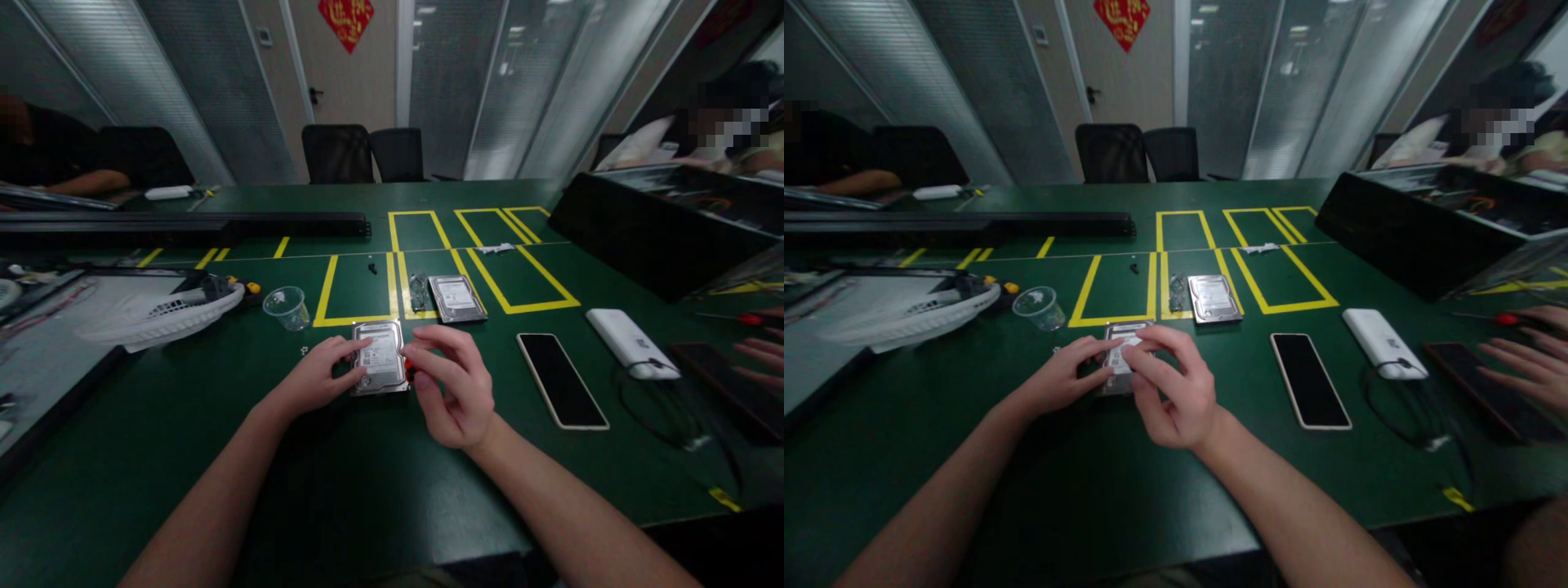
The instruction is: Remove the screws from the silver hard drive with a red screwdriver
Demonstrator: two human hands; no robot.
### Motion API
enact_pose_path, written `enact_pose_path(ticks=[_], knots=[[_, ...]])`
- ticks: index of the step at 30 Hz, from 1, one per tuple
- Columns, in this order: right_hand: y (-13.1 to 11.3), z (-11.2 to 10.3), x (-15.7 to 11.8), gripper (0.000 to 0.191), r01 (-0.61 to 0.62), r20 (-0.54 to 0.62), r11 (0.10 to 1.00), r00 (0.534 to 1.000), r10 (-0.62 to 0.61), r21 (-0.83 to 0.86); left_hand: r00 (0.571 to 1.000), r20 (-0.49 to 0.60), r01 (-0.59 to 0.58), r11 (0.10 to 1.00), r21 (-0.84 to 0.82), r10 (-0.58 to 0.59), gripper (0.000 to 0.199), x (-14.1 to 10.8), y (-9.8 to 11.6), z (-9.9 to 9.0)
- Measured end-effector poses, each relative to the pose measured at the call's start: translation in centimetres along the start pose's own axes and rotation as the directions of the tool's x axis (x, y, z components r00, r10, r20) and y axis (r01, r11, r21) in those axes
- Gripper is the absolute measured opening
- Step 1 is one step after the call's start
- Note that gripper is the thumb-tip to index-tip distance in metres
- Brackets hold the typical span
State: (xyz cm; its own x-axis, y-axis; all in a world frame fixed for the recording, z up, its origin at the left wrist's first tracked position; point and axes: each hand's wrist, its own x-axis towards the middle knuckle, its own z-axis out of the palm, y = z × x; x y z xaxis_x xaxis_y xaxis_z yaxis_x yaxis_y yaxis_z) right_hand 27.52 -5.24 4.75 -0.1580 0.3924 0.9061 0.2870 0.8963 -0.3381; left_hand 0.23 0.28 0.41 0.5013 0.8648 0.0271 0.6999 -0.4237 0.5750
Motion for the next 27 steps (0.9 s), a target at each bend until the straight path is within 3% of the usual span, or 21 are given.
enact_pose_path(ticks=[10, 27], knots=[[0.45, 0.0, -0.43, 0.056, -0.019, 0.02, 1.0, 1.0, 0.019, 0.005, 1.0, 0.011, 0.019, 1.0, -0.006, -0.019, 0.063, 0.05, 0.07, 0.0], [0.38, 0.15, 0.44, 0.05, 0.009, 0.05, 1.0, 0.999, -0.01, 0.026, 1.0, 0.01, 0.022, 1.0, -0.016, -0.022, 0.062, 0.03, 0.04, 0.03]])
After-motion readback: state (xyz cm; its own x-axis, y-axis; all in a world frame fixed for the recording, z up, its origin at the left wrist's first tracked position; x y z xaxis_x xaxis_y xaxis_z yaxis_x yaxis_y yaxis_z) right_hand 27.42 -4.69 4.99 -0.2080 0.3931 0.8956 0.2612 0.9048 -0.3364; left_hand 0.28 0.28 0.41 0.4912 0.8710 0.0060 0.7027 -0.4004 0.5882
